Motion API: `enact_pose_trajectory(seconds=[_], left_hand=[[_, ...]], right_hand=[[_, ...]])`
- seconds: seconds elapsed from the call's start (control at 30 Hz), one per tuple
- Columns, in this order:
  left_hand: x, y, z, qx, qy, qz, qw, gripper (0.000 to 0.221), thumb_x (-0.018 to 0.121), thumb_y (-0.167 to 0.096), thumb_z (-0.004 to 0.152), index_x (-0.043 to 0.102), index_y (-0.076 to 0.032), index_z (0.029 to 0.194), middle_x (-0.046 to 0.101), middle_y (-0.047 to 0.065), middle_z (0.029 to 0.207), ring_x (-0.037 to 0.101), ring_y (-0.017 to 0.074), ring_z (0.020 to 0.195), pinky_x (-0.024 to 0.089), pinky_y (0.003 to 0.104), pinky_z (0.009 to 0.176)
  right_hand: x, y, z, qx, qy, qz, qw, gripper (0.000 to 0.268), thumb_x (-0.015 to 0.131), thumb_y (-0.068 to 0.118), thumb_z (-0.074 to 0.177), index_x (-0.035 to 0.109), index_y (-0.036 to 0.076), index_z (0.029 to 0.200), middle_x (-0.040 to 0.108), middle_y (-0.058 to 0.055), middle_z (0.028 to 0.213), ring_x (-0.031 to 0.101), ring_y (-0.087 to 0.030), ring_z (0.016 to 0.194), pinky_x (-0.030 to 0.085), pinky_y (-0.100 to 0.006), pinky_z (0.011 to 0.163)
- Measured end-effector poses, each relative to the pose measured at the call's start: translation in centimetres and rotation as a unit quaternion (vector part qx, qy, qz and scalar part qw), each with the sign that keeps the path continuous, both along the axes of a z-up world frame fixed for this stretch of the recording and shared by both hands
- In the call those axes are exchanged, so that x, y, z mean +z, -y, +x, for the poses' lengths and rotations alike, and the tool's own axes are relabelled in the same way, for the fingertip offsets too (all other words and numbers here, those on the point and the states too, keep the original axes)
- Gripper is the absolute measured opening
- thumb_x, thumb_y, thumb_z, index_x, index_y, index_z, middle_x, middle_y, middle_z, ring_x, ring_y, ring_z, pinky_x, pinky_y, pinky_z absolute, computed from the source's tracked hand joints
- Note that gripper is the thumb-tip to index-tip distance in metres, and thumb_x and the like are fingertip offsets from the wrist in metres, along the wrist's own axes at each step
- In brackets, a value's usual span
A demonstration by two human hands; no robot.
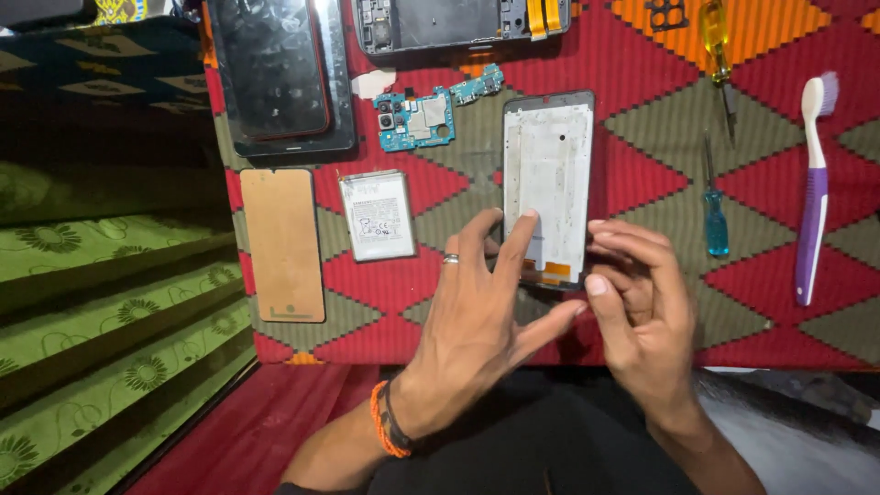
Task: Cleaning a phone frame with a toothbrush and then installing the motherboard and battery into the chassis.
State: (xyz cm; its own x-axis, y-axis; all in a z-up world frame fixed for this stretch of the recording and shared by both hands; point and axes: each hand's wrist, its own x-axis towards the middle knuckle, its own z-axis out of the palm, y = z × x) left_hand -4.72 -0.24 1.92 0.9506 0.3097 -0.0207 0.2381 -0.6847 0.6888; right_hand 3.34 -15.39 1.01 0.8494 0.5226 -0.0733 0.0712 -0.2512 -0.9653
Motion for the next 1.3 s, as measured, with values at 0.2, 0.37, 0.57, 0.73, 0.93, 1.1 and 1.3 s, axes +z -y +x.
enact_pose_trajectory(seconds=[0.2,0.37,0.57,0.73,0.93,1.1,1.3], left_hand=[[0.6,0.1,-0.5,0.019,0.057,-0.001,0.998,0.067,0.074,-0.027,0.095,0.041,-0.001,0.147,0.058,0.022,0.136,0.064,0.0366,0.124,0.057,0.042,0.090],[-0.9,-1.0,-2.3,0.095,0.115,-0.058,0.987,0.047,0.060,-0.004,0.098,0.048,0.008,0.141,0.068,0.021,0.118,0.069,0.0275,0.092,0.063,0.034,0.081],[0.0,-2.3,-3.1,0.189,0.025,-0.341,0.921,0.044,0.059,-0.007,0.099,0.053,0.005,0.141,0.073,0.016,0.117,0.080,0.0206,0.093,0.065,0.025,0.086],[-0.5,-2.9,-3.7,0.170,0.017,-0.359,0.918,0.045,0.061,-0.006,0.099,0.052,0.008,0.141,0.072,0.014,0.112,0.081,0.0230,0.094,0.064,0.025,0.084],[-0.5,-3.0,-3.6,0.154,0.024,-0.360,0.920,0.046,0.061,-0.004,0.099,0.049,0.010,0.140,0.072,0.018,0.120,0.081,0.0261,0.095,0.065,0.027,0.085],[-0.2,-3.9,-3.1,0.139,0.030,-0.400,0.905,0.047,0.059,-0.005,0.101,0.048,0.010,0.143,0.070,0.019,0.126,0.078,0.0267,0.100,0.064,0.031,0.093],[-0.4,-3.8,-2.9,0.127,0.002,-0.438,0.890,0.052,0.058,-0.012,0.101,0.045,0.005,0.148,0.069,0.018,0.129,0.075,0.0245,0.105,0.064,0.033,0.099]], right_hand=[[-0.4,-0.4,-0.6,0.029,-0.026,0.109,0.993,0.023,0.051,0.005,0.103,0.051,-0.003,0.124,0.058,-0.028,0.135,0.060,-0.032,0.132,0.057,-0.038,0.111],[0.3,-0.7,1.3,0.075,0.281,-0.097,0.952,0.020,0.058,-0.001,0.104,0.066,-0.007,0.121,0.064,-0.025,0.134,0.063,-0.040,0.130,0.048,-0.047,0.117],[-0.8,1.7,0.7,0.278,0.363,-0.122,0.881,0.032,0.072,0.016,0.094,0.070,0.006,0.124,0.065,-0.016,0.140,0.059,-0.031,0.135,0.045,-0.057,0.116],[-1.0,4.4,3.0,0.303,0.364,-0.157,0.866,0.043,0.058,0.028,0.103,0.057,0.004,0.138,0.055,-0.019,0.148,0.051,-0.036,0.140,0.042,-0.060,0.118],[-2.3,4.7,-0.9,0.490,0.323,-0.083,0.805,0.068,0.059,0.056,0.098,0.054,0.005,0.143,0.049,-0.021,0.155,0.042,-0.040,0.147,0.035,-0.056,0.119],[-1.8,4.7,2.1,0.370,0.446,-0.186,0.794,0.063,0.035,0.052,0.107,0.054,0.007,0.146,0.055,-0.020,0.151,0.048,-0.037,0.145,0.038,-0.059,0.119],[-2.3,5.4,-1.1,0.516,0.301,0.079,0.798,0.029,0.065,0.030,0.108,0.072,0.006,0.123,0.067,-0.014,0.139,0.062,-0.035,0.131,0.046,-0.049,0.114]])
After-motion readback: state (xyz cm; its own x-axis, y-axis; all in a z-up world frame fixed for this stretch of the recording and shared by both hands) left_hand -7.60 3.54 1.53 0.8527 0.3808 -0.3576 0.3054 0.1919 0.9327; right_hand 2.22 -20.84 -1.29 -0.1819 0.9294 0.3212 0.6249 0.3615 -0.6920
